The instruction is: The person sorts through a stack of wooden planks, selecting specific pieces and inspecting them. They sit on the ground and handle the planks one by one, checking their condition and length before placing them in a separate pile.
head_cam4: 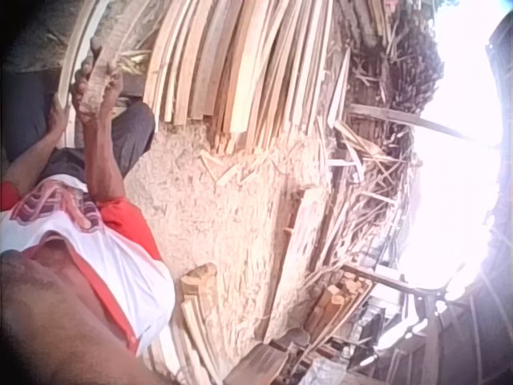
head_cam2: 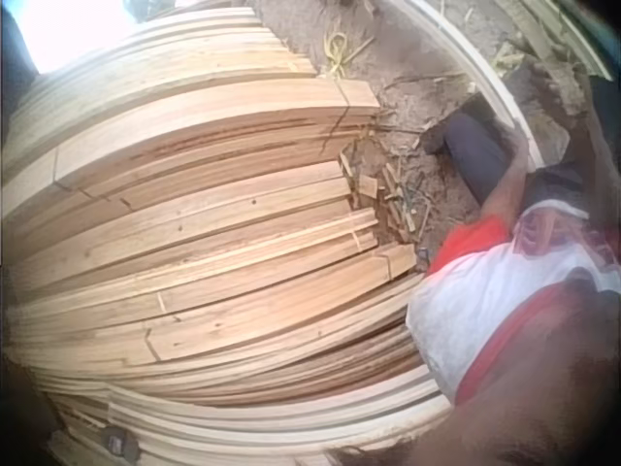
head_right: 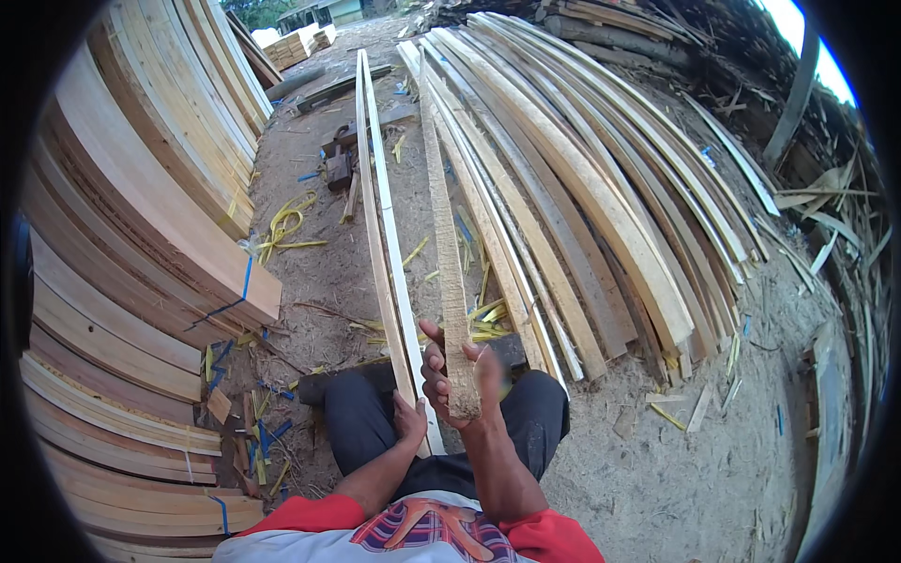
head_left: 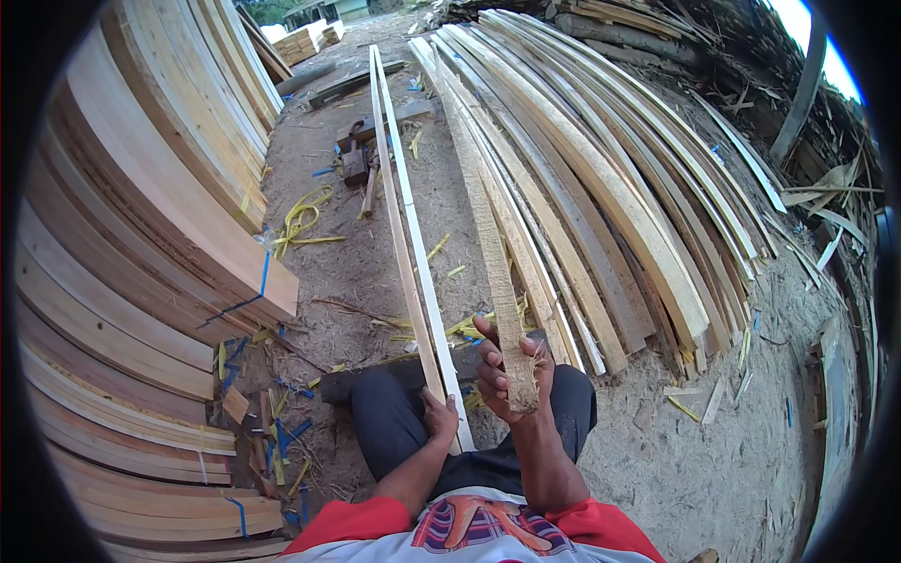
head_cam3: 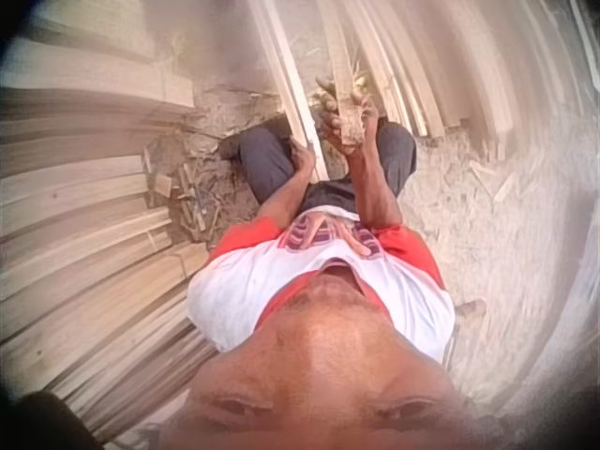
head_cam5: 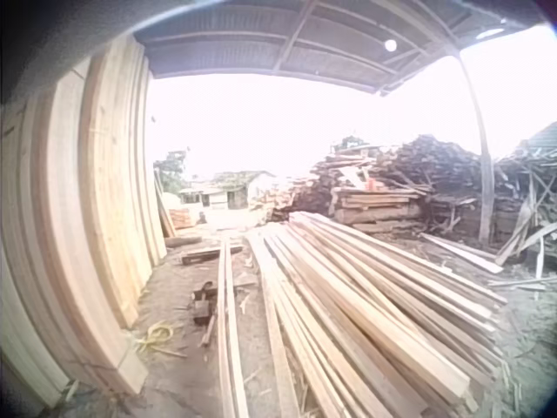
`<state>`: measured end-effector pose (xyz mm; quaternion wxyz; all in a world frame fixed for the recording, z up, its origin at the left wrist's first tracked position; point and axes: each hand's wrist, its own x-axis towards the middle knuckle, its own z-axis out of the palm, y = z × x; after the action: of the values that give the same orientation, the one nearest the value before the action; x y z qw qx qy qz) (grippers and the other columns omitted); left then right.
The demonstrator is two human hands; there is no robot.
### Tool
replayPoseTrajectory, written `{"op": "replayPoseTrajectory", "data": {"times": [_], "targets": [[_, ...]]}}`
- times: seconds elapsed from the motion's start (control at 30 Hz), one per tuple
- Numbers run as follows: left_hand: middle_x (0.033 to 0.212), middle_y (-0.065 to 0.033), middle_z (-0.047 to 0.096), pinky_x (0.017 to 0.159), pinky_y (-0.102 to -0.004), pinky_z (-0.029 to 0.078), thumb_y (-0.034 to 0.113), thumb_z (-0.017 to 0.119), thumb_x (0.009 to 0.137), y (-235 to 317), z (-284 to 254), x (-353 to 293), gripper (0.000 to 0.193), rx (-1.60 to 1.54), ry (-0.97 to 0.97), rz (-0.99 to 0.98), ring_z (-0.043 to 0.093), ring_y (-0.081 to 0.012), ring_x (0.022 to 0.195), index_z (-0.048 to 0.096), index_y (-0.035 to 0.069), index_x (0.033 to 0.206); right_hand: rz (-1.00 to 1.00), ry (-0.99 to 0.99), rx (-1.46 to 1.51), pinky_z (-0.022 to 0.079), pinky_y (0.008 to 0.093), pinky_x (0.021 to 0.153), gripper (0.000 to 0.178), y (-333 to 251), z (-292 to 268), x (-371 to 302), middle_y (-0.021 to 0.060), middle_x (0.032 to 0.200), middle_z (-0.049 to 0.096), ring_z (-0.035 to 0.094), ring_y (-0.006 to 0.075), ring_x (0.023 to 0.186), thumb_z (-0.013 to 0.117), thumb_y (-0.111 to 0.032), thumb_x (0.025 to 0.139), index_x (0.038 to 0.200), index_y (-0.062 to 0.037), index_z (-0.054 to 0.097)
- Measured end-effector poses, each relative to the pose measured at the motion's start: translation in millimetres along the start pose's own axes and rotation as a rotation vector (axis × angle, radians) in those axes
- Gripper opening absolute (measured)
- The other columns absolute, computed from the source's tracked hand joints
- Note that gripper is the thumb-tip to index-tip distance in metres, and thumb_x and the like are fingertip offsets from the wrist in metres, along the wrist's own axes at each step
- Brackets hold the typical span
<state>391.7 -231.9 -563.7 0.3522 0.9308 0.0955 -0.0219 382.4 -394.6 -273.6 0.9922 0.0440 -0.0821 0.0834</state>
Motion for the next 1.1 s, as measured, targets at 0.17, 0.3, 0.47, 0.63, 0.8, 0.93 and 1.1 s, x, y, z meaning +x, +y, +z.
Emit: {"op": "replayPoseTrajectory", "data": {"times": [0.17, 0.3, 0.47, 0.63, 0.8, 0.93, 1.1], "targets": [[0.138, -0.0327, 0.042, 0.098, -0.0483, 0.045, 0.033, 0.065, 0.089, -0.5, 2.0, 0.1, 0.078, 0.000, 0.020, 0.022, 0.051, -0.0484, 0.118, 0.024, -0.005, 0.144, -0.010, -0.035, 0.013, 0.051, 0.0329, 0.048, 0.064, -4.4, 3.2, 0.7, 0.0177, 0.089, 0.059, 0.058, 0.0225, 0.062, 0.049, -0.027, 0.089, 0.140, 0.0094, 0.037], [0.138, -0.0325, 0.042, 0.098, -0.0484, 0.044, 0.033, 0.065, 0.089, -4.1, 4.6, 1.5, 0.078, -0.019, 0.008, 0.003, 0.050, -0.0482, 0.119, 0.025, -0.005, 0.143, -0.011, 0.000, -0.031, 0.050, 0.0325, 0.048, 0.066, -5.1, -5.2, -4.1, 0.0164, 0.090, 0.057, 0.057, 0.0215, 0.064, 0.050, -0.026, 0.090, 0.142, 0.0103, 0.032], [0.137, -0.0322, 0.043, 0.098, -0.0480, 0.044, 0.033, 0.066, 0.089, -3.2, 4.4, 0.9, 0.079, -0.036, -0.010, -0.005, 0.051, -0.0481, 0.118, 0.024, -0.005, 0.144, -0.004, 0.018, 0.018, 0.051, 0.0326, 0.054, 0.066, -10.2, -34.1, -17.8, 0.0148, 0.091, 0.057, 0.057, 0.0212, 0.070, 0.051, -0.025, 0.089, 0.142, 0.0096, 0.032], [0.136, -0.0319, 0.044, 0.099, -0.0474, 0.044, 0.032, 0.065, 0.089, -0.9, 1.9, 0.2, 0.078, -0.053, -0.016, -0.007, 0.051, -0.0475, 0.119, 0.024, -0.005, 0.144, 0.003, 0.060, 0.177, 0.052, 0.0338, 0.063, 0.064, -8.0, -42.6, -22.5, 0.0135, 0.089, 0.059, 0.059, 0.0224, 0.074, 0.053, -0.025, 0.088, 0.140, 0.0085, 0.037], [0.137, -0.0315, 0.043, 0.100, -0.0470, 0.044, 0.031, 0.065, 0.089, -4.2, 4.0, 1.5, 0.078, -0.054, 0.002, 0.008, 0.050, -0.0470, 0.120, 0.023, -0.005, 0.144, 0.016, 0.448, -0.435, 0.051, 0.0289, 0.057, 0.054, -8.1, -49.3, -28.4, 0.0102, 0.091, 0.059, 0.060, 0.0178, 0.073, 0.056, -0.025, 0.092, 0.135, 0.0056, 0.045], [0.138, -0.0310, 0.043, 0.100, -0.0469, 0.044, 0.030, 0.066, 0.089, -1.0, -0.5, 0.1, 0.078, -0.045, -0.007, -0.021, 0.050, -0.0468, 0.120, 0.023, -0.004, 0.144, 0.133, 0.683, -1.138, 0.049, 0.0260, 0.054, 0.042, -22.2, -72.5, -33.9, 0.0070, 0.088, 0.061, 0.060, 0.0119, 0.072, 0.061, -0.025, 0.094, 0.125, 0.0012, 0.054], [0.138, -0.0310, 0.042, 0.100, -0.0472, 0.044, 0.030, 0.067, 0.089, 0.5, 6.0, 2.2, 0.079, -0.049, 0.017, 0.026, 0.050, -0.0467, 0.121, 0.022, -0.003, 0.144, -0.086, 0.703, -1.853, 0.047, 0.0255, 0.053, 0.036, -36.1, -114.6, -40.0, 0.0048, 0.080, 0.057, 0.053, 0.0080, 0.059, 0.059, -0.029, 0.097, 0.121, -0.0024, 0.053]]}}
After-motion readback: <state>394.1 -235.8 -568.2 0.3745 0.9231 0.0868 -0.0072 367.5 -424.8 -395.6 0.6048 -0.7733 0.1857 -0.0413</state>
